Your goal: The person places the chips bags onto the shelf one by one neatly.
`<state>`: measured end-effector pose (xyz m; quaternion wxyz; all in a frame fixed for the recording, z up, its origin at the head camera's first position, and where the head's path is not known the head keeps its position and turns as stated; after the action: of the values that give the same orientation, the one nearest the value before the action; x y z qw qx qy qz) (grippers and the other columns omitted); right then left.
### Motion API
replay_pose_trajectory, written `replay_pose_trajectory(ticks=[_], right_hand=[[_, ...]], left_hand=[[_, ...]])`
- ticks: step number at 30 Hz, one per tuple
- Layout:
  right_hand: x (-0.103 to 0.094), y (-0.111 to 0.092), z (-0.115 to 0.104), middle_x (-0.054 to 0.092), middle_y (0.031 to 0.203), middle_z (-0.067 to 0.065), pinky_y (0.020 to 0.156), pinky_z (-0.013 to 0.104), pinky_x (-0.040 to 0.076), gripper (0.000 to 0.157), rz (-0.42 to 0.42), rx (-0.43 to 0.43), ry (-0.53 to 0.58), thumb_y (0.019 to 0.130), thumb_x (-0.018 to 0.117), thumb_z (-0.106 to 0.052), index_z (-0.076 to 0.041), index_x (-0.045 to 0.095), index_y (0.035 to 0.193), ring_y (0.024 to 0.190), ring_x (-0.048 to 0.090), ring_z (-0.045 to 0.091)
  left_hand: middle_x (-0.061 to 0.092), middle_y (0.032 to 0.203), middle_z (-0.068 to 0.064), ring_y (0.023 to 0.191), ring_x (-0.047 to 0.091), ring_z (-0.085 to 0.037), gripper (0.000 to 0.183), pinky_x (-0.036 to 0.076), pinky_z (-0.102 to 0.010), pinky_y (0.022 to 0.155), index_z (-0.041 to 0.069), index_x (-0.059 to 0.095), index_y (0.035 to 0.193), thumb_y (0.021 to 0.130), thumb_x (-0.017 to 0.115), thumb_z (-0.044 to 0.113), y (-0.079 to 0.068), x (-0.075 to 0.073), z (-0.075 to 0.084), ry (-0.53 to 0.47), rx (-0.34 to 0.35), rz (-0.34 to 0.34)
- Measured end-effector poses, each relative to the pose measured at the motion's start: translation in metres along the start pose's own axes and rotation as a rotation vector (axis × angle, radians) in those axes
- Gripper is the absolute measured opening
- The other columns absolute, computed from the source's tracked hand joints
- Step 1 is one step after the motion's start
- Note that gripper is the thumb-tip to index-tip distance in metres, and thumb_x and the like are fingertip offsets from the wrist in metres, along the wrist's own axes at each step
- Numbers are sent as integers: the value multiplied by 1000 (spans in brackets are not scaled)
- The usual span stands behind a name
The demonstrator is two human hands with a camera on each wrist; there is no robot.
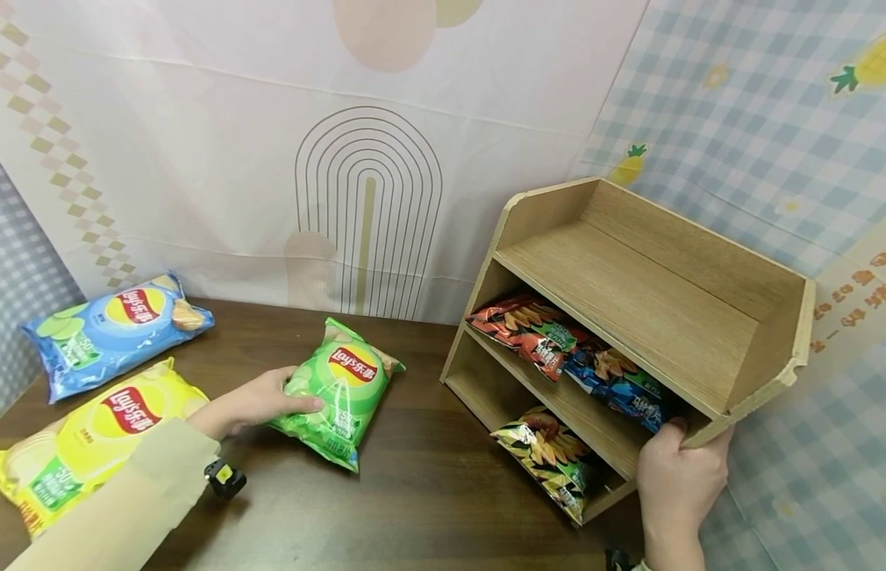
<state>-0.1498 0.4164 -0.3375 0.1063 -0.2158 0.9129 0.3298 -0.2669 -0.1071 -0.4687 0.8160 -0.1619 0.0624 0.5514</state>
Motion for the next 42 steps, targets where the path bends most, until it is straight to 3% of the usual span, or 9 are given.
replay_pose_trajectory(ticks=[6, 14, 26, 42], right_hand=[[0, 1, -1, 54, 113, 41, 86, 60, 30, 48, 0, -5, 0, 88, 44, -17, 2, 48, 132, 108, 46, 60], [0, 0, -1, 54, 113, 40, 87, 62, 29, 48, 3, -12, -3, 88, 43, -16, 2, 47, 132, 107, 46, 60], [-1, -1, -2, 53, 110, 42, 87, 63, 29, 47, 8, -21, -10, 87, 44, -16, 4, 48, 130, 106, 45, 61], [-1, 0, -1, 54, 111, 40, 87, 63, 29, 46, 8, -51, -9, 88, 44, -15, 4, 48, 130, 105, 46, 60]], left_hand=[[66, 96, -11, 80, 65, -22, 66, 54, -36, 72, 1, 47, 130, 82, 78, 33, 3, 11, 5, -44, 50, -90], [68, 91, -11, 78, 67, -23, 56, 55, -37, 70, -2, 49, 125, 85, 76, 27, 5, 36, 13, -66, 123, -202], [68, 94, -12, 81, 68, -25, 53, 56, -38, 70, -1, 50, 125, 85, 76, 23, 13, 77, 28, -162, 151, -285], [69, 95, -11, 82, 68, -24, 47, 56, -38, 71, 6, 55, 119, 83, 79, 24, 22, 127, 46, -173, 176, -390]])
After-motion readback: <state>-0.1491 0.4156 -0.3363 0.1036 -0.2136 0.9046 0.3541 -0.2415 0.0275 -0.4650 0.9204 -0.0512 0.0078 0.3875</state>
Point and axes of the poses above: each hand's wrist, its own y-axis towards the middle knuckle, its own x-axis out of the palm, z = x × y, the point moved 3 cm from there along y, towards the middle knuckle
